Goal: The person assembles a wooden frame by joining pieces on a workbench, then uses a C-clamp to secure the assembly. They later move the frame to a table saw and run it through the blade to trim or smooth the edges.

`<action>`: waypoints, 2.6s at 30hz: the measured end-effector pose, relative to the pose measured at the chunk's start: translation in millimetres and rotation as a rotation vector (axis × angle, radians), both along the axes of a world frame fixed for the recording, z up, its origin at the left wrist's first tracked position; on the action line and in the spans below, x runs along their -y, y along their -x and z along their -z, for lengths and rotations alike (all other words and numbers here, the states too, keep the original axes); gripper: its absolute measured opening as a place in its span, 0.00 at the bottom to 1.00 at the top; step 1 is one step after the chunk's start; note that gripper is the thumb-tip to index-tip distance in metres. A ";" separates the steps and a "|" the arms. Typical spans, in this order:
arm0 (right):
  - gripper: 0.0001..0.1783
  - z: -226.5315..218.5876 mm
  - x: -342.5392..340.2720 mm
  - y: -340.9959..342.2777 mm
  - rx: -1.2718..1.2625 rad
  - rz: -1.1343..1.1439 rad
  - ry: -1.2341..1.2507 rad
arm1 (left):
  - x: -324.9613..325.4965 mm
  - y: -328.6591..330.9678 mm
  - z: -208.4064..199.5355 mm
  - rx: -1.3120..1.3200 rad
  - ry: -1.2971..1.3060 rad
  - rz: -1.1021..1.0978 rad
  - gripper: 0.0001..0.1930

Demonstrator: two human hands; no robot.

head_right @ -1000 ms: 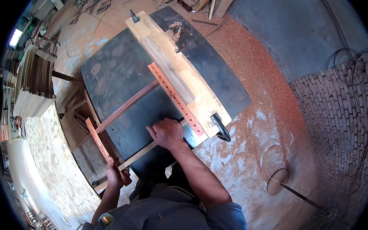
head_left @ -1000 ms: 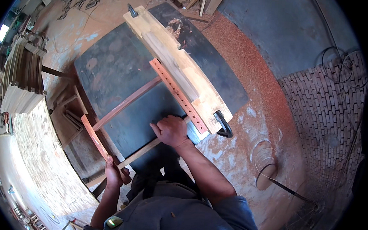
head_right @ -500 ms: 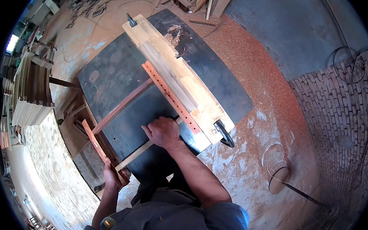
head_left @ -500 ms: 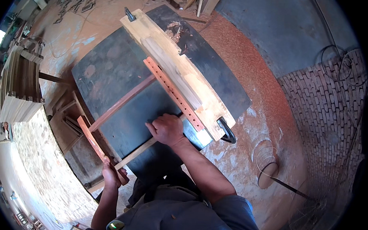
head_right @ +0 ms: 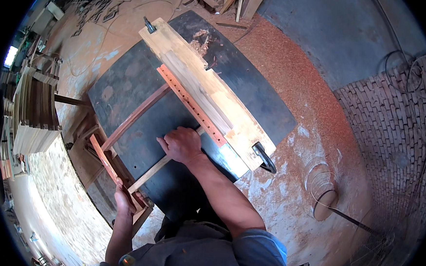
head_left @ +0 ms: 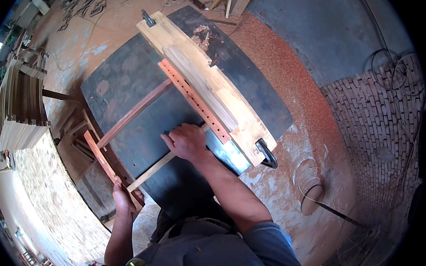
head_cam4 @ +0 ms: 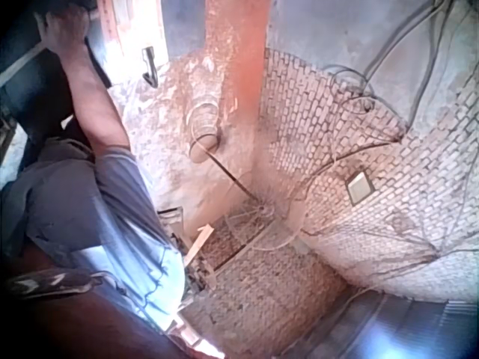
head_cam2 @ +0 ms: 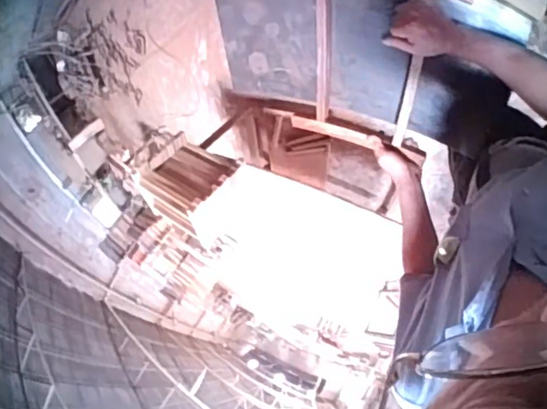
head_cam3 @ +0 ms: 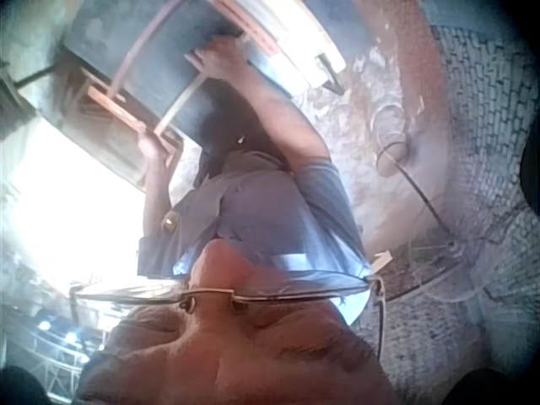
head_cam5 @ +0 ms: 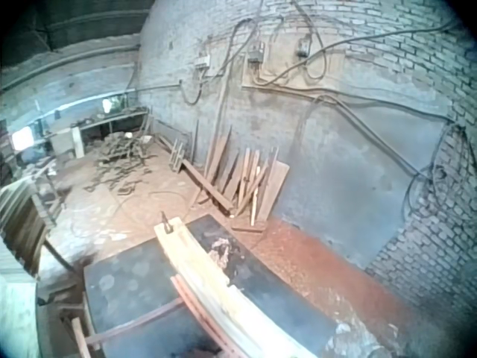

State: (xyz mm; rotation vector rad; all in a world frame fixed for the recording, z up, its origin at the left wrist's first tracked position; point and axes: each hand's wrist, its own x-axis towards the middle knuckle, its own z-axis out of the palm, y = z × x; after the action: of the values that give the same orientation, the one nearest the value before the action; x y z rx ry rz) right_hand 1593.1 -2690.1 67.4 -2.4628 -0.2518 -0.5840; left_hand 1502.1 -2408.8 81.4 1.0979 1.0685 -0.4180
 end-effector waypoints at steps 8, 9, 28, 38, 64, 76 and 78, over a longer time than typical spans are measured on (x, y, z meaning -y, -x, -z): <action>0.21 2.0 -5.4 -16.2 -0.010 0.002 0.005 | 0.1 -18.3 -2.9 0.017 -0.143 0.016 0.28; 0.21 2.2 -6.4 -18.1 0.003 0.009 0.002 | -0.8 -19.4 -2.1 0.021 -0.153 0.021 0.28; 0.19 5.2 -26.0 -67.9 -0.037 0.035 -0.012 | -24.3 -72.4 2.9 0.058 -0.064 0.026 0.25; 0.19 6.9 -35.3 -95.8 -0.055 0.027 -0.025 | -37.6 -101.4 8.9 0.056 -0.050 0.006 0.26; 0.20 18.3 -58.1 -158.9 0.082 0.062 -0.032 | -56.6 -161.7 12.5 0.127 -0.086 0.061 0.28; 0.22 9.8 -71.4 -185.8 -0.179 0.043 -0.010 | -71.4 -189.7 12.8 0.149 -0.049 0.082 0.26; 0.22 4.2 -71.2 -188.2 -0.211 0.022 -0.009 | -74.8 -196.0 14.9 0.129 -0.030 0.061 0.25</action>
State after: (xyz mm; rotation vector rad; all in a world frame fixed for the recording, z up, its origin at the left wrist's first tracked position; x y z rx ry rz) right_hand 1781.3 -2618.9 63.2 -2.4970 -0.1376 -0.3288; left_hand 1698.1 -2334.0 66.5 1.1705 0.9319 -0.3750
